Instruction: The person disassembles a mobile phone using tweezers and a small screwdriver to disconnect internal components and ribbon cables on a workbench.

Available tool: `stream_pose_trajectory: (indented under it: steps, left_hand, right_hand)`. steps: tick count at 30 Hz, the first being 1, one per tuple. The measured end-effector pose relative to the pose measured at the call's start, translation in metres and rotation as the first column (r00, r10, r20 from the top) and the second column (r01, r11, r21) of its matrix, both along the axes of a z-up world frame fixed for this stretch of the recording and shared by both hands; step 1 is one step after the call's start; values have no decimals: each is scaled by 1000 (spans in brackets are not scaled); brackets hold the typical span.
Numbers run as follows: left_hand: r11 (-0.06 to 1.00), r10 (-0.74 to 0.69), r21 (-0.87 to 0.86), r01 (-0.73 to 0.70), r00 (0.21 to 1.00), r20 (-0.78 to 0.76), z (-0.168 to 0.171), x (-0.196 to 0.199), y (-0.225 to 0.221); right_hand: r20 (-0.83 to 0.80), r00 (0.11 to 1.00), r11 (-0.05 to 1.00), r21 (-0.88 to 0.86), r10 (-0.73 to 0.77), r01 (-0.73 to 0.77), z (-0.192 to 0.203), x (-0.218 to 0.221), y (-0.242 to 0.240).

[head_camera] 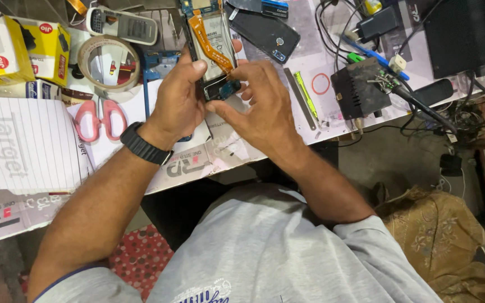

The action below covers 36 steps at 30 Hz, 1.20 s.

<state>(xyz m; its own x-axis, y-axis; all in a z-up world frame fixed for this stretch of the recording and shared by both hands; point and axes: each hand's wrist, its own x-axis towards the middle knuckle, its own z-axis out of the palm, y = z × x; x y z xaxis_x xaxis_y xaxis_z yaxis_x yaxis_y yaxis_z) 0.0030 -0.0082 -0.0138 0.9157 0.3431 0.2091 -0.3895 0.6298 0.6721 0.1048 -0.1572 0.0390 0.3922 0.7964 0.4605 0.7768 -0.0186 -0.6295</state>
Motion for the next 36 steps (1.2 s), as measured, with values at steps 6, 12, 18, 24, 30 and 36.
stream_pose_trajectory:
  steps: [6,12,18,24,30,36]
  left_hand:
    - [999,-30,-26,31,999,28,1,-1,1]
    - [999,-14,-37,15,999,33,7,0,0]
    - [998,-10,-57,11,1000,19,6,0,0]
    - [999,0,-36,1,1000,6,5,0,1]
    - [999,-17,-35,17,1000,23,10,0,0]
    - [999,4,-54,-4,1000,4,12,1,-1]
  right_hand:
    - [-45,999,1000,-5,-1,1,-5,6,-5]
    - [-209,978,1000,3,6,-6,-4,11,-9]
    - [-375,925,998,38,64,-54,-10,18,-16]
    - [-668,724,985,127,171,-116,-20,28,-20]
    - [-853,449,964,245,265,-103,-21,33,-18]
    - [-833,490,966,236,256,-104,-24,35,-19]
